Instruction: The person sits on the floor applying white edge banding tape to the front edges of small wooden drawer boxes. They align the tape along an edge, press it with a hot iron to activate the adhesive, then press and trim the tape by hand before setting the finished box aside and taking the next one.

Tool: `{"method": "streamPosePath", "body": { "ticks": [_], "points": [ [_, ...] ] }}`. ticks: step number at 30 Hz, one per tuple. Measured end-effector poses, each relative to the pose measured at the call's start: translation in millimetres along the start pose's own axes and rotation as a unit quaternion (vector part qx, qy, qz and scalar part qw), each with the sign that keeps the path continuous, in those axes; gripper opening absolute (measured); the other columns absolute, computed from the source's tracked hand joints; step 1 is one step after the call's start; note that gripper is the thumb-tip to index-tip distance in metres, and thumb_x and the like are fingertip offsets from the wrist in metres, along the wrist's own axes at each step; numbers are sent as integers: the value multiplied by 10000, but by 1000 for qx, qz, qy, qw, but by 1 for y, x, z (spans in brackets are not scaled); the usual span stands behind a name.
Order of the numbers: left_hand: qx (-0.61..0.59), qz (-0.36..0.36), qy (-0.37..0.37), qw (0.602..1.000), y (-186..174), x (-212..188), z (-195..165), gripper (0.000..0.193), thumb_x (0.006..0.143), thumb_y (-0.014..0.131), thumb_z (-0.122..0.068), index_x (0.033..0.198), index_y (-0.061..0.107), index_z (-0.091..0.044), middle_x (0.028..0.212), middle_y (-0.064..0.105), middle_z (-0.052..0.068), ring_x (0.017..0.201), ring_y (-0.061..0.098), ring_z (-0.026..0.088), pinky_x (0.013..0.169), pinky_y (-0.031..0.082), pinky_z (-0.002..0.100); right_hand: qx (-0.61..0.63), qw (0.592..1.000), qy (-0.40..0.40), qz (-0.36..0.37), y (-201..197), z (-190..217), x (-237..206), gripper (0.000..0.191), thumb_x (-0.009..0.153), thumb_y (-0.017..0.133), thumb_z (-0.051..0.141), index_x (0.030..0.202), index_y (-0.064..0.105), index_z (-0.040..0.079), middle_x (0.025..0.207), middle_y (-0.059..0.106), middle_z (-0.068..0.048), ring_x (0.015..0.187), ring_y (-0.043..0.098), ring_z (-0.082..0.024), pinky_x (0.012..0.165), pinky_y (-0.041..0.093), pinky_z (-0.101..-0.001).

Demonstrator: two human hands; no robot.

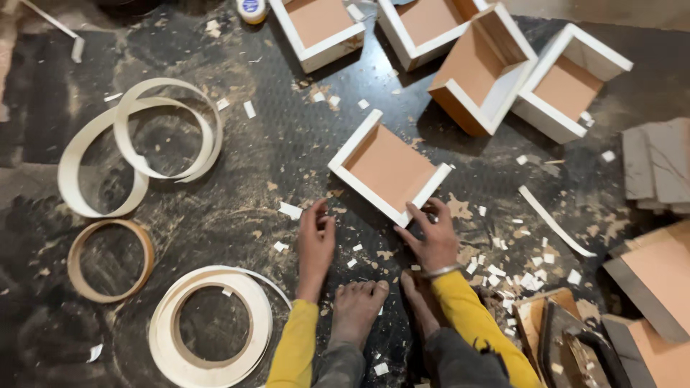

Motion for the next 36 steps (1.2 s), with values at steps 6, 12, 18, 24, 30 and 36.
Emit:
{"method": "streamPosePath", "body": {
  "ticks": [6,12,18,24,30,36],
  "points": [
    [-7,31,78,996,46,-14,-17,388,980,605,-130,1365,592,-86,1242,639,131,1094,677,238,854,564,367,-28,999,-20,17,-4,-10,10,521,850,799,264,1348,657,203,1302,580,-135,1043,689,-287,815,588,-378],
    [8,-22,75,997,27,12,-35,430,1010,598,-178,1418,528,-63,1287,547,166,1128,626,288,931,544,384,-18,998,-43,48,-9,-25,25,531,858,777,200,1375,652,182,1354,576,-126,1059,689,-281,819,586,-380],
    [188,-78,140,969,29,19,-78,490,960,701,-239,1403,548,-95,1319,515,176,1272,478,360,1081,413,481,-3,993,-109,-40,-26,-13,20,285,821,834,146,1075,717,91,1151,649,-98,870,704,-229,709,591,-331],
    [287,-107,196,932,30,-1,-96,554,869,754,-270,1375,568,-143,1460,423,216,1348,384,430,1095,347,555,15,990,-108,-92,-20,-13,10,189,841,828,100,985,706,88,1035,676,-76,825,702,-243,668,571,-345],
    [166,-57,140,975,28,34,-62,608,967,667,-246,1500,450,-49,1486,457,220,1369,453,405,1122,390,492,43,992,-72,-97,-24,-36,20,201,859,798,73,1041,713,79,1134,693,-83,924,715,-282,759,585,-354],
    [64,-40,57,996,38,54,-37,517,1012,623,-260,1464,512,-35,1365,618,205,1204,617,352,991,494,417,260,961,82,-43,-1,-81,23,285,930,708,105,1203,645,51,1217,717,-68,1030,726,-192,832,599,-299]
  ]
}}
Point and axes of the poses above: each hand's wrist, its own x-axis towards the middle knuckle, its own y-axis out of the palm, z = x × y, the point moved 10 cm from there along x, towards the middle knuckle
